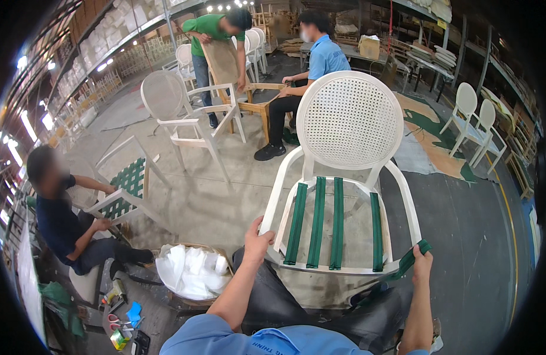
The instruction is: The person attaches green plastic slats to the seat of a white plastic chair using a pneumatic staple gun. They repeatedly position each slat and secure it with staples.
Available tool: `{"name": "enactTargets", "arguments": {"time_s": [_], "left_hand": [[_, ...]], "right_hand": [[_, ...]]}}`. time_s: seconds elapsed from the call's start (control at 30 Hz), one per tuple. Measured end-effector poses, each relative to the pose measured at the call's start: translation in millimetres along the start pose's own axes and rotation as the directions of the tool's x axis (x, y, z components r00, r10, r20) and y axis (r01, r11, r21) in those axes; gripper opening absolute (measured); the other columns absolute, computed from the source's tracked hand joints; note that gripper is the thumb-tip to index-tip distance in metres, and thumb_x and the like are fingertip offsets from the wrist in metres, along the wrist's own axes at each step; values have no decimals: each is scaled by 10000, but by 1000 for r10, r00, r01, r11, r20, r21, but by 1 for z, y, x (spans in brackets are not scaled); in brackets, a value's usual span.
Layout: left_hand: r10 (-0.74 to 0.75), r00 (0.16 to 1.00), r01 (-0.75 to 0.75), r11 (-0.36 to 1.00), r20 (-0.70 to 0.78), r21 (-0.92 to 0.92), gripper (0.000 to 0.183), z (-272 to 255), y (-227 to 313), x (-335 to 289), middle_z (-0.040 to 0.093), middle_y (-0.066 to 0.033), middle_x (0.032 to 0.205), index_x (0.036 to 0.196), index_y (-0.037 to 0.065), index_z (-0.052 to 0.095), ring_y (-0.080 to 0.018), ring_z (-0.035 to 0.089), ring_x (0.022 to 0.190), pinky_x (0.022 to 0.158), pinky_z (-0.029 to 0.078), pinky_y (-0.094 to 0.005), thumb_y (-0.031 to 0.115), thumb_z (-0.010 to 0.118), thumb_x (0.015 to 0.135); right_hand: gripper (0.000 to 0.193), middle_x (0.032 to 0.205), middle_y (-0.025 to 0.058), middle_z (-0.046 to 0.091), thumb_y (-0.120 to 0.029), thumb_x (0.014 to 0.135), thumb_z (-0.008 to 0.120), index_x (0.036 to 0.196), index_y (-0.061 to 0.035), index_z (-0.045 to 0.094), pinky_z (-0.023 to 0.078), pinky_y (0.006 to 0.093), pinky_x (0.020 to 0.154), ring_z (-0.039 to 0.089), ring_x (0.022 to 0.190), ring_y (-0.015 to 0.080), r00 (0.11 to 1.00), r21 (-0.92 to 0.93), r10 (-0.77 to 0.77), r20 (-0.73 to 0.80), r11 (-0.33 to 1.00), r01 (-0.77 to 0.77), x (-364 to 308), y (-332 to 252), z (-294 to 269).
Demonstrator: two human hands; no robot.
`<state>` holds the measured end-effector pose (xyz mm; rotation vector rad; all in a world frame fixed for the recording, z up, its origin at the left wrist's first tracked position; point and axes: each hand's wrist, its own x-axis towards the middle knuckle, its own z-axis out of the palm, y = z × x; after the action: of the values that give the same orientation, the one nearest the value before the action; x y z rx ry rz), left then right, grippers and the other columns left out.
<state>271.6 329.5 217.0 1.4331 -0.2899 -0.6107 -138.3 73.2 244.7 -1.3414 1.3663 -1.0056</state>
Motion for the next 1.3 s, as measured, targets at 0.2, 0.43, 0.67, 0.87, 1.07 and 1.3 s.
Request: {"name": "enactTargets", "arguments": {"time_s": [0.2, 0.43, 0.67, 0.87, 1.07, 1.3], "left_hand": [[13, 999, -12, 1000, 48, -14, 626, -27, 5, 0, 623, -73, 812, 1385, -40, 483, -128, 562, 634, 595, 462, -272, -20, 645, 781], [0, 998, -1, 1000, 57, 14, 546, -49, 6, -8, 632, -71, 847, 1344, -40, 526, -144, 588, 670, 617, 492, -282, 6, 668, 819], [0, 999, 4, 996, -42, 92, 498, -41, 11, -10, 635, -72, 868, 1311, -52, 548, -142, 594, 672, 594, 507, -287, 8, 670, 833], [-8, 1000, 11, 994, -29, 111, 475, -37, 16, -6, 633, -70, 855, 1305, -55, 552, -144, 596, 671, 569, 503, -285, -4, 652, 844], [-14, 1000, 12, 990, 18, 140, 444, -37, 14, 5, 630, -69, 854, 1285, -54, 568, -140, 600, 683, 579, 511, -281, -1, 648, 851], [-13, 999, 5, 985, 45, 173, 462, -43, 14, 12, 648, -62, 857, 1286, -53, 578, -128, 605, 682, 596, 516, -280, 52, 683, 849]], "right_hand": [[199, 838, 12, 651, -218, 962, 656, 905, -29, 682, 455, 306, 746, 592, 799, 134, 1000, 33, -2, -4, 999, 2, -46, 5, -2], [163, 834, 17, 644, -170, 964, 649, 918, -15, 666, 465, 301, 737, 587, 773, 131, 1000, 64, -1, 2, 998, 1, -83, 20, -4], [113, 857, 2, 616, -145, 967, 652, 947, -38, 622, 467, 280, 722, 572, 781, 112, 1000, 93, 8, 15, 996, -10, -85, 28, -8], [85, 840, -11, 597, -117, 965, 649, 973, -45, 605, 457, 263, 700, 548, 758, 89, 999, 155, 34, 18, 987, -36, -91, 21, -15], [94, 863, 2, 617, -110, 966, 641, 1003, -35, 599, 462, 260, 716, 559, 773, 89, 1000, 84, -8, -7, 996, 9, -104, 26, -13], [176, 1055, 66, 638, -100, 979, 600, 1105, 24, 605, 452, 281, 887, 577, 951, 137, 880, 153, -249, -403, 930, 333, -159, -22, 28]]}}
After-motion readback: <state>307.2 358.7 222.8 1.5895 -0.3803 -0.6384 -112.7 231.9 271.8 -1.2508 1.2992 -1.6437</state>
